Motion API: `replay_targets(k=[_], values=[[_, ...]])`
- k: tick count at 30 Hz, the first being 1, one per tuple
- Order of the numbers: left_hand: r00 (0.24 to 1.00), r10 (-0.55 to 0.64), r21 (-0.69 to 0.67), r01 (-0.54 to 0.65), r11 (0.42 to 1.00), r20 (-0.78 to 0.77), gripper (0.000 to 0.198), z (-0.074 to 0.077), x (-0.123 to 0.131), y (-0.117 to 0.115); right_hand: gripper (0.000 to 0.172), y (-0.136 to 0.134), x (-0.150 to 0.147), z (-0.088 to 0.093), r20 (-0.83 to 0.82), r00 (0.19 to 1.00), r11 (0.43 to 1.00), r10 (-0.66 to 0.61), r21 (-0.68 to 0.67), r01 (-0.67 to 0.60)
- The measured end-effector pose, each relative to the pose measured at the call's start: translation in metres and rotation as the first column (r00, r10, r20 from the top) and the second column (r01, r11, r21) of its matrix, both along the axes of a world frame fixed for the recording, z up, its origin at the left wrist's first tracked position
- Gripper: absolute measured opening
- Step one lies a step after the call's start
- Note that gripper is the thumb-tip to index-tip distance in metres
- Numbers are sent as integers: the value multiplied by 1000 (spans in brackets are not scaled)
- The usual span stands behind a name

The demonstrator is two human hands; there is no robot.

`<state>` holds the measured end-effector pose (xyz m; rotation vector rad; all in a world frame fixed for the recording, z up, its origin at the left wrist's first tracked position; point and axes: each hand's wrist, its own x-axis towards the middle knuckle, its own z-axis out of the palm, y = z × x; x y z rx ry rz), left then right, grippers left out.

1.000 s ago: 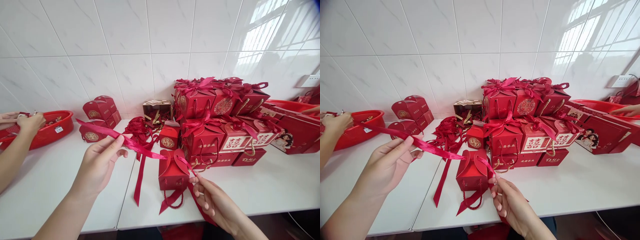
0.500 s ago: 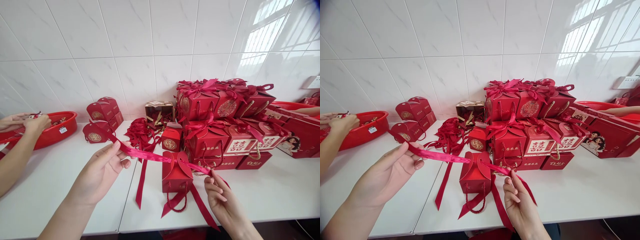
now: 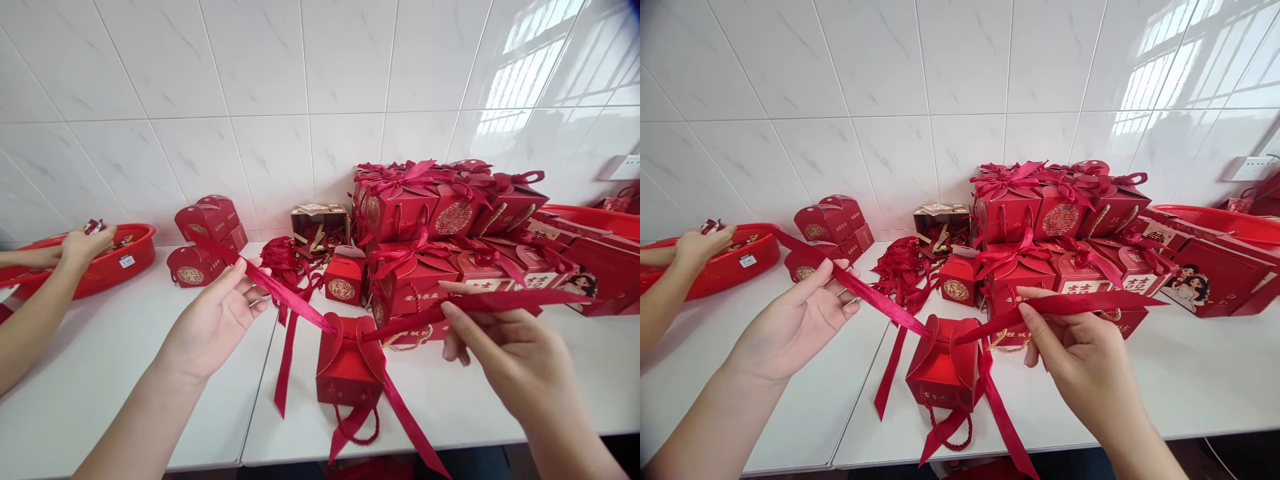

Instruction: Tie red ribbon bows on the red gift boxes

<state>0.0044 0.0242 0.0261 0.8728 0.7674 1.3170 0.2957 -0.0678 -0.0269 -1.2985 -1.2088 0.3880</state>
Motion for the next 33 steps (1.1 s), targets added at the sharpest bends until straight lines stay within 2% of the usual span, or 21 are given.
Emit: replay_targets(k=[2,4,6,8,11,16,18,21,23,24,26,29,33], values=[[1000,-3,18,3,1000,8,13,4,2,-1,28,0,0,16,186,982,1000,-18,1,18],[1000,-8,49,8,999,-4,12,7,3,-2,27,1,0,28,346,938,997,-25,72,0],[999,-11,79,14,997,-43,10,9,2,-4,23,3,-3,37,396,917,987,-41,160,-25],[995,-15,121,26,992,-94,12,13,2,-6,21,7,-9,43,322,947,985,-22,170,-35],[988,-10,221,44,974,-152,16,18,5,-10,18,16,-20,49,90,991,989,95,109,-104],[971,21,347,65,935,-239,19,25,17,-17,14,33,-33,55,-79,962,953,260,182,-243],[955,33,384,86,919,-294,21,27,23,-20,15,39,-35,56,-167,911,919,377,192,-345],[937,46,452,124,883,-346,22,30,31,-23,17,48,-40,60,-310,762,823,568,216,-526],[927,37,472,156,868,-374,24,32,37,-23,13,54,-44,63,-366,689,778,625,221,-588],[922,31,474,170,864,-386,26,32,39,-23,12,56,-47,65,-376,682,775,627,209,-597],[905,17,473,207,856,-426,30,33,44,-23,11,60,-53,68,-356,720,797,595,152,-584],[838,28,475,281,834,-544,33,33,50,-23,10,60,-59,68,-266,774,812,574,68,-579],[706,71,433,348,831,-704,34,31,54,-25,9,55,-64,64,-109,681,689,724,116,-715]])
